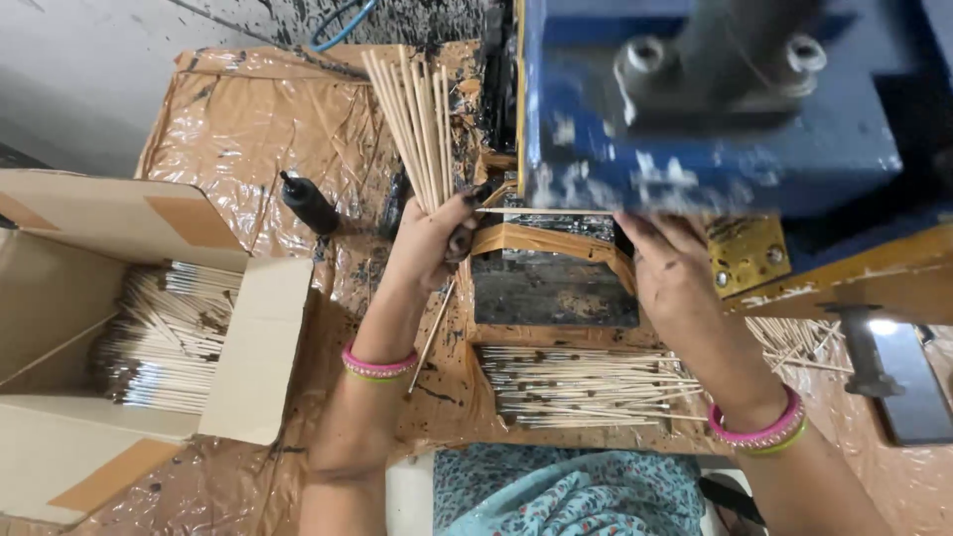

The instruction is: The operator is feeding incense sticks into a coating machine and sorting the processed sticks.

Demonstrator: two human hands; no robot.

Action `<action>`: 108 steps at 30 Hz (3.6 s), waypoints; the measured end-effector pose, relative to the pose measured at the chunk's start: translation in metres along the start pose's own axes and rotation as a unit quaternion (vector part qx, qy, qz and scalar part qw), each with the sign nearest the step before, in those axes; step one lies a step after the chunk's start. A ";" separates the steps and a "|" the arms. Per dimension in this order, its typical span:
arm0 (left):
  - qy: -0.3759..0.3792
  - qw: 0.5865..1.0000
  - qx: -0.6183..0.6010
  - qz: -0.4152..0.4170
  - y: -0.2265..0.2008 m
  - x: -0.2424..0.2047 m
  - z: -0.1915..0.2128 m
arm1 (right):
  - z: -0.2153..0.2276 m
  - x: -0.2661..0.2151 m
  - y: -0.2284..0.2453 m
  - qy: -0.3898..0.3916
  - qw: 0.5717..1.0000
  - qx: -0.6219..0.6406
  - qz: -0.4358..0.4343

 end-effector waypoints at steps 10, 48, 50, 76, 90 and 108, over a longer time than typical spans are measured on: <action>0.011 0.998 0.055 0.002 -0.004 -0.018 0.000 | -0.018 -0.041 -0.058 0.131 0.969 -0.012 -0.208; 0.063 0.997 0.044 -0.018 -0.004 0.000 -0.002 | -0.023 -0.021 -0.045 0.085 0.983 0.083 -0.139; 0.046 0.999 0.025 -0.010 -0.005 -0.004 -0.003 | -0.039 -0.042 -0.069 0.096 0.981 0.049 -0.164; 0.217 0.840 0.448 -0.217 -0.017 -0.133 -0.041 | 0.000 -0.068 -0.014 0.111 0.798 0.524 -0.276; 0.033 0.999 0.007 -0.008 0.013 0.004 0.009 | -0.013 -0.009 -0.017 0.047 0.998 0.046 -0.015; -0.121 0.954 0.215 -0.169 0.016 -0.108 0.119 | 0.089 -0.128 -0.083 -0.056 0.977 0.001 -0.206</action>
Point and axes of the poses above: each hand's wrist, its own x-axis towards the middle knuckle, its own z-axis out of the back of the hand, y = z × x, the point moved 10 cm from there along x, towards the middle knuckle, and after that the axes turned 4 degrees about -z, right-handed, at the moved point
